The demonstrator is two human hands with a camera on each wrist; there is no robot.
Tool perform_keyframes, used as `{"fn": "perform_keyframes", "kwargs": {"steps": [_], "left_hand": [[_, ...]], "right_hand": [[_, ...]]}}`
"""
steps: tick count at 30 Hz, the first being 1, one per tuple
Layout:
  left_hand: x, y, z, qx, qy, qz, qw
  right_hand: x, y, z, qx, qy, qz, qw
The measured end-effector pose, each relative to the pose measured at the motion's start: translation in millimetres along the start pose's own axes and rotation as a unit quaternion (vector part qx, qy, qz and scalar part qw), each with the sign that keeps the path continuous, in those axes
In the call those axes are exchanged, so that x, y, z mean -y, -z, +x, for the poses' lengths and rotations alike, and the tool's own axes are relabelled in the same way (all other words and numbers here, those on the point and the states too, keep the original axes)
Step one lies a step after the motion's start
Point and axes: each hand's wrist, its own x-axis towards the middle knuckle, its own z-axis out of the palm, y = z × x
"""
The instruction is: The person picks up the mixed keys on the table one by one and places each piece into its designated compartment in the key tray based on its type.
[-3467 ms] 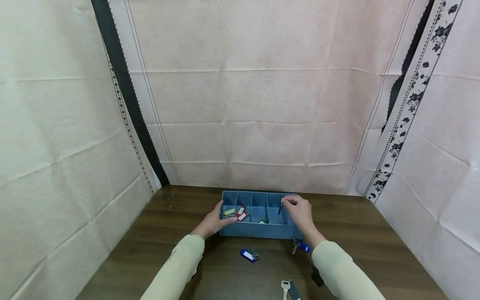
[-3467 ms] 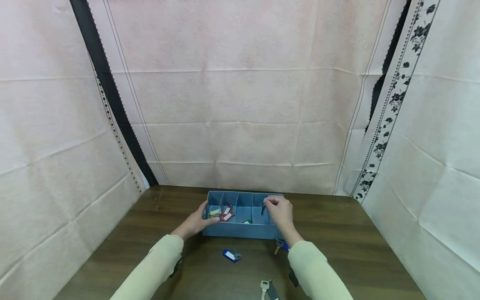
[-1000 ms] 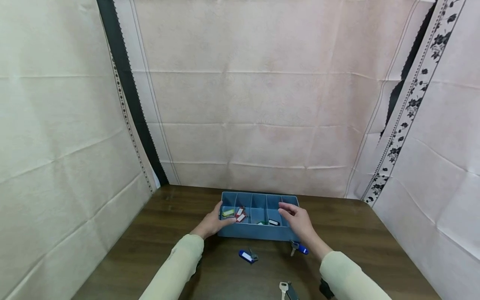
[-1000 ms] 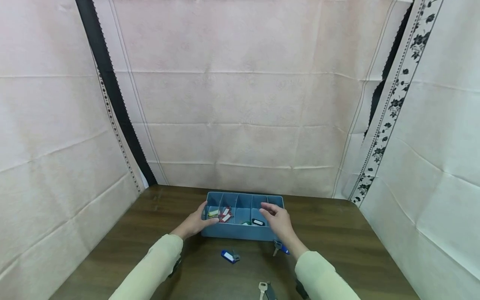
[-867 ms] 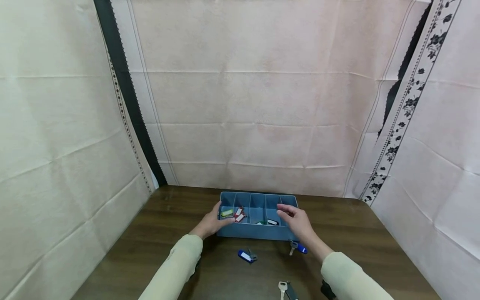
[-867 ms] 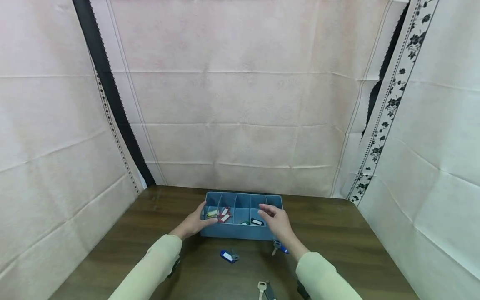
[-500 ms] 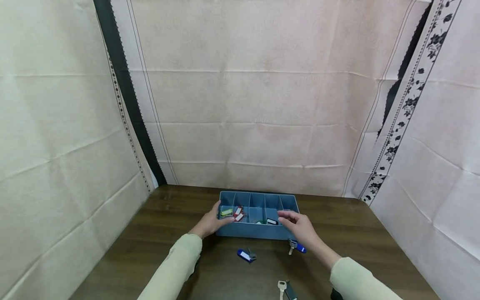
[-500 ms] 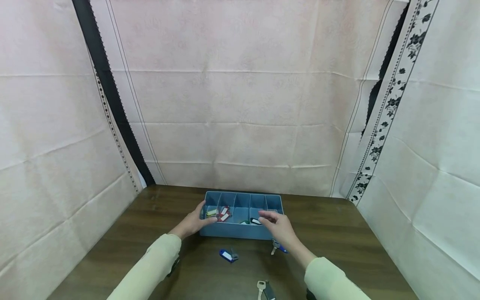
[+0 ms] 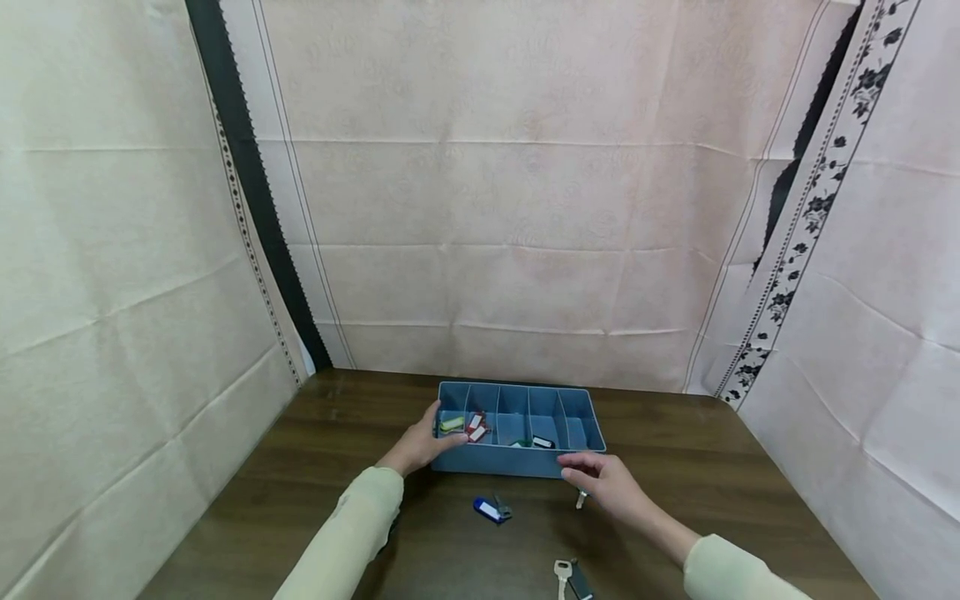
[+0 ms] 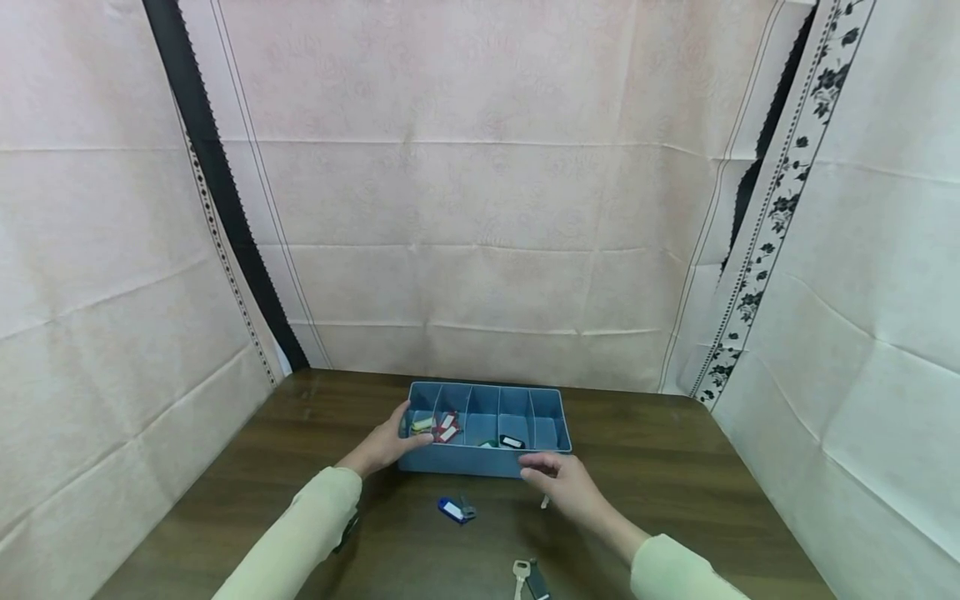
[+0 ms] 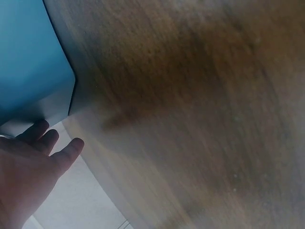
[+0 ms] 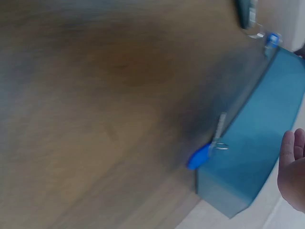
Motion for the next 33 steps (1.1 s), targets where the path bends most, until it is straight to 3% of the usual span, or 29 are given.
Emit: {"fn": "perform_keyframes", "kwargs": {"steps": [14, 21, 33], "left_hand": [[-3.4, 0.5, -1.9, 0.001, 0.01, -0.007, 0.9999], [-2.4, -0.9, -1.4, 0.002, 0.008, -0.004, 1.0], [0.1, -2.1, 1.2, -0.003, 0.006, 0.001, 1.0]], "right_hand": [[-28.0, 5.4, -26.9, 0.111, 0.003, -0.015, 0.9937], [-37.9, 5.8, -39.3, 0.132, 0.002, -0.015, 0.9911], [-45.2, 1.3, -51.4, 0.152, 0.035, -0.005, 0.9878]]}}
